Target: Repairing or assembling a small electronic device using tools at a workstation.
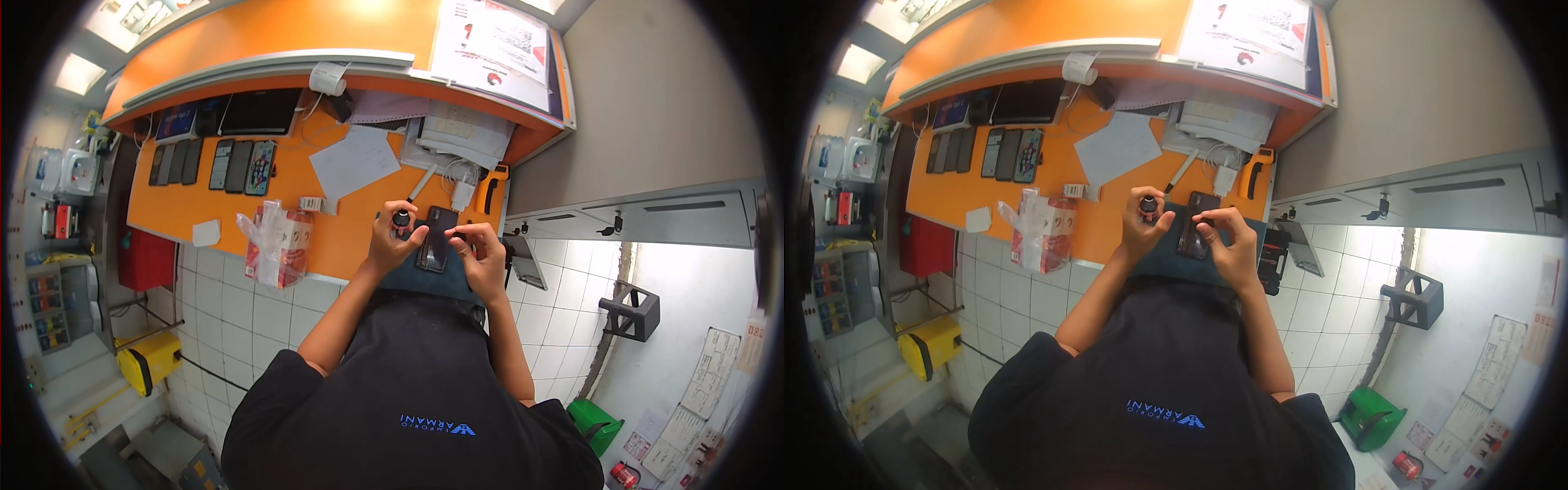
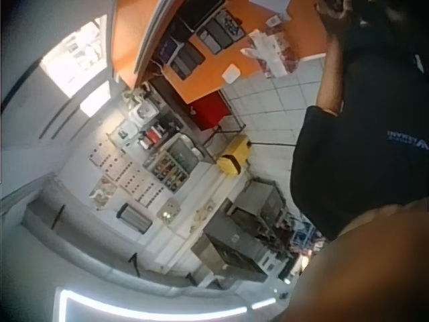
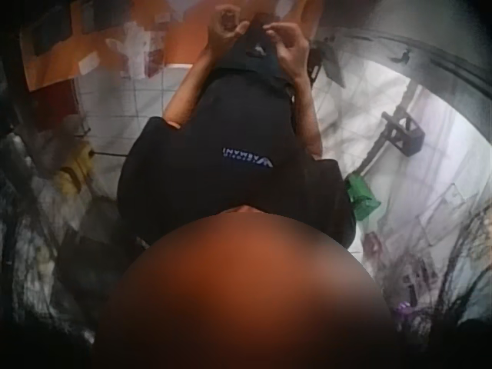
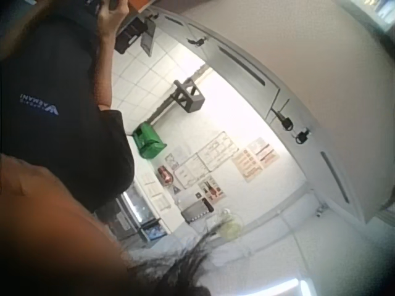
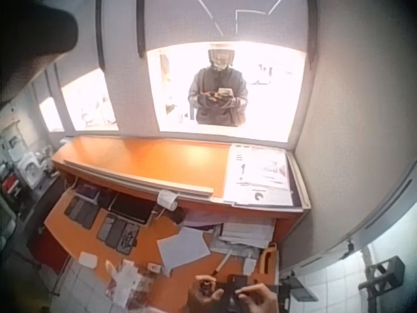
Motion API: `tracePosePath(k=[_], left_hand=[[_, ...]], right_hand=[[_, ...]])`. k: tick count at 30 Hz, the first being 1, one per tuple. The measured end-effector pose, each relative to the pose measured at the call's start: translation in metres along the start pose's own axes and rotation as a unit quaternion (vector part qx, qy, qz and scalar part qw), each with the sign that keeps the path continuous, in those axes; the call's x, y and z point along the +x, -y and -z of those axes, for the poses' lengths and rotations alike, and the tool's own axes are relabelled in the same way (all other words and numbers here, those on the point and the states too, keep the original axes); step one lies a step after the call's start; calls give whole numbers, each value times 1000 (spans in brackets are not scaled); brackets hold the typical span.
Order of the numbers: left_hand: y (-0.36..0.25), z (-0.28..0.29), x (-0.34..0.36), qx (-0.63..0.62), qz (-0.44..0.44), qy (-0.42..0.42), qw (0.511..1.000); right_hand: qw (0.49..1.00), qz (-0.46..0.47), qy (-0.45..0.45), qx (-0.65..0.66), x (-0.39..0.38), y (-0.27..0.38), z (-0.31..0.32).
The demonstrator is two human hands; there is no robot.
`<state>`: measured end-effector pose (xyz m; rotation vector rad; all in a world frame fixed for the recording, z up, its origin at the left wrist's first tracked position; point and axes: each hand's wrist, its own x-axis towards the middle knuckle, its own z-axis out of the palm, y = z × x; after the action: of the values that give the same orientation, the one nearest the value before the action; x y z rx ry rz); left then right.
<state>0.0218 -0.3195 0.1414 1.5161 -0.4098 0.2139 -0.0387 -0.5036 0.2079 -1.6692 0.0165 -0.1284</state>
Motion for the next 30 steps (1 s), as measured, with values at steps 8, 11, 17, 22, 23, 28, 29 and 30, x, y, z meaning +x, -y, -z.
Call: tracePosePath(k=[8, 11, 17, 22, 23, 28, 29, 30], left_hand=[[93, 12, -39, 139, -12, 80, 987], [103, 15, -44, 183, -6, 64, 981], [102, 20, -43, 197, 16, 91, 976], [103, 24, -40, 342, 51, 132, 929], [107, 24, -38, 359, 47, 128, 923], [125, 35, -47, 376, 42, 88, 921], [127, 35, -47, 378, 27, 79, 922], [131, 36, -44, 371, 45, 68, 925]], right_hand=[[991, -106, 39, -78, -34, -86, 11], [988, -109, 40, -102, -37, -89, 13], [957, 36, 30, -285, -46, -111, 26], [945, -41, 95, -311, -74, -136, 36], [932, -9, 107, -345, -76, -148, 36], [934, 42, 112, -337, -71, -165, 18], [934, 39, 93, -344, -70, -168, 15], [933, 35, 74, -350, -68, -171, 13]])
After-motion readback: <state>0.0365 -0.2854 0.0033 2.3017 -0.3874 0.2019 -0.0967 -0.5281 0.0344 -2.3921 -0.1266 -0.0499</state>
